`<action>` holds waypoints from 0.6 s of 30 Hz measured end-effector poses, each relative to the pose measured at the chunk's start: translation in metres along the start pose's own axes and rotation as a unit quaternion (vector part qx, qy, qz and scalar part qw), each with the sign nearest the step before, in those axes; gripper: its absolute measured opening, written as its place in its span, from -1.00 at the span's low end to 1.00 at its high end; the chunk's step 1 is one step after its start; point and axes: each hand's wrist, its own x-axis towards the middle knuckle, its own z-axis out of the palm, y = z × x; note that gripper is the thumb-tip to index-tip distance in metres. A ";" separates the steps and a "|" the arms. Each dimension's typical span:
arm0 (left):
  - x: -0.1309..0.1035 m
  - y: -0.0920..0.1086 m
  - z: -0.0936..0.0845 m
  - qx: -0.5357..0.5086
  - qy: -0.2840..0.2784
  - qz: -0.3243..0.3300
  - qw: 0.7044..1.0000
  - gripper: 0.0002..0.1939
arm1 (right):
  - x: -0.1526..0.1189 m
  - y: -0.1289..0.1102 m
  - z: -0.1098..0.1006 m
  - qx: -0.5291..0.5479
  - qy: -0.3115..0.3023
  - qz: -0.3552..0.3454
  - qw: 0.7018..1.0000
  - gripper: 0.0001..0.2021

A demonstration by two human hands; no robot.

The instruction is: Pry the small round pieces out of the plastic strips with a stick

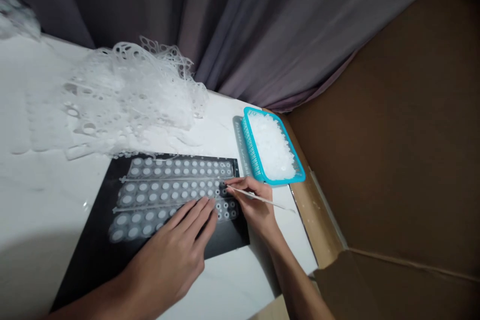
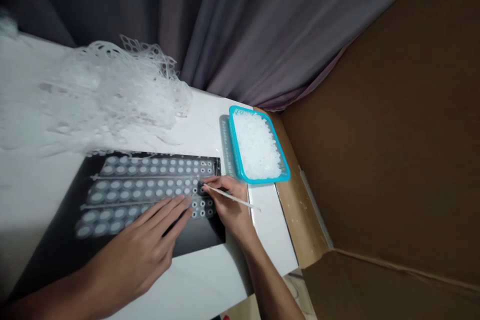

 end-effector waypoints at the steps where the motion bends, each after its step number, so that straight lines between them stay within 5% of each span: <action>1: 0.000 0.000 -0.001 0.002 0.000 0.001 1.000 -0.39 | 0.003 0.000 -0.002 -0.009 -0.018 -0.007 1.000 -0.83; 12: 0.002 -0.001 -0.003 -0.004 0.018 0.009 1.000 -0.42 | 0.015 -0.002 0.000 -0.066 -0.066 -0.042 0.995 -0.81; 18: 0.001 -0.001 0.000 0.002 0.020 0.014 1.000 -0.42 | 0.005 -0.005 0.011 -0.173 -0.055 -0.122 0.976 -0.78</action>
